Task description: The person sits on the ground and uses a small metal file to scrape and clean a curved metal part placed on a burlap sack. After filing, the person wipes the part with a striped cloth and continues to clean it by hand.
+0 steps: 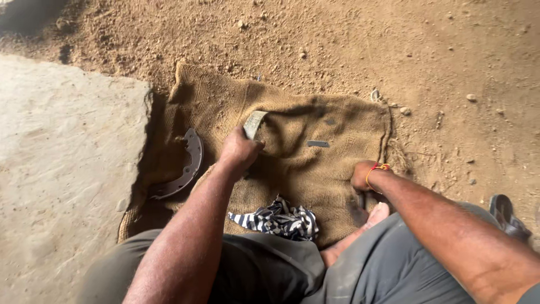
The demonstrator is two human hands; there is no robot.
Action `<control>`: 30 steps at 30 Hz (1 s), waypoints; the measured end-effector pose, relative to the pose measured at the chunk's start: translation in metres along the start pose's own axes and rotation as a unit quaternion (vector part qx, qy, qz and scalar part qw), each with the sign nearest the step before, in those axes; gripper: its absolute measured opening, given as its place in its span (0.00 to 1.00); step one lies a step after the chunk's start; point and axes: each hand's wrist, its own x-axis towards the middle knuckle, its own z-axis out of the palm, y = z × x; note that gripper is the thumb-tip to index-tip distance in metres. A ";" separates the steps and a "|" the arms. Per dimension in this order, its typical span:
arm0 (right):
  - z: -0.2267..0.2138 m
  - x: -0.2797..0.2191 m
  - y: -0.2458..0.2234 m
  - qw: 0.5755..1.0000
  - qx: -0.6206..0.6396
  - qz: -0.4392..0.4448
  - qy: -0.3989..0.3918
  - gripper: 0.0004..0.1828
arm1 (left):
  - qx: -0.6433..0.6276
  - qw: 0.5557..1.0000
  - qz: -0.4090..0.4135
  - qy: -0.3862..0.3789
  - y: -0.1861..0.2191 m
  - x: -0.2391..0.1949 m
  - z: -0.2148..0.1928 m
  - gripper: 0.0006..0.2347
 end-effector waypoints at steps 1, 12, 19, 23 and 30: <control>0.000 0.007 0.004 0.999 -0.027 -0.001 0.033 0.18 | 0.009 0.999 0.032 0.005 0.000 0.003 0.005 0.21; -0.109 -0.063 0.008 0.995 -0.049 -0.056 0.062 0.15 | 0.177 0.978 0.111 -0.013 -0.004 0.007 0.011 0.23; -0.120 -0.071 0.023 0.993 -0.090 -0.059 0.047 0.14 | 0.277 0.957 0.081 -0.013 0.000 -0.005 0.002 0.15; -0.177 -0.099 0.045 0.989 0.029 0.015 0.145 0.15 | 0.270 0.959 0.082 -0.014 -0.005 -0.001 0.004 0.12; -0.193 -0.162 -0.005 0.817 0.543 -0.043 0.188 0.21 | 0.263 0.961 0.082 -0.005 -0.001 -0.002 0.003 0.12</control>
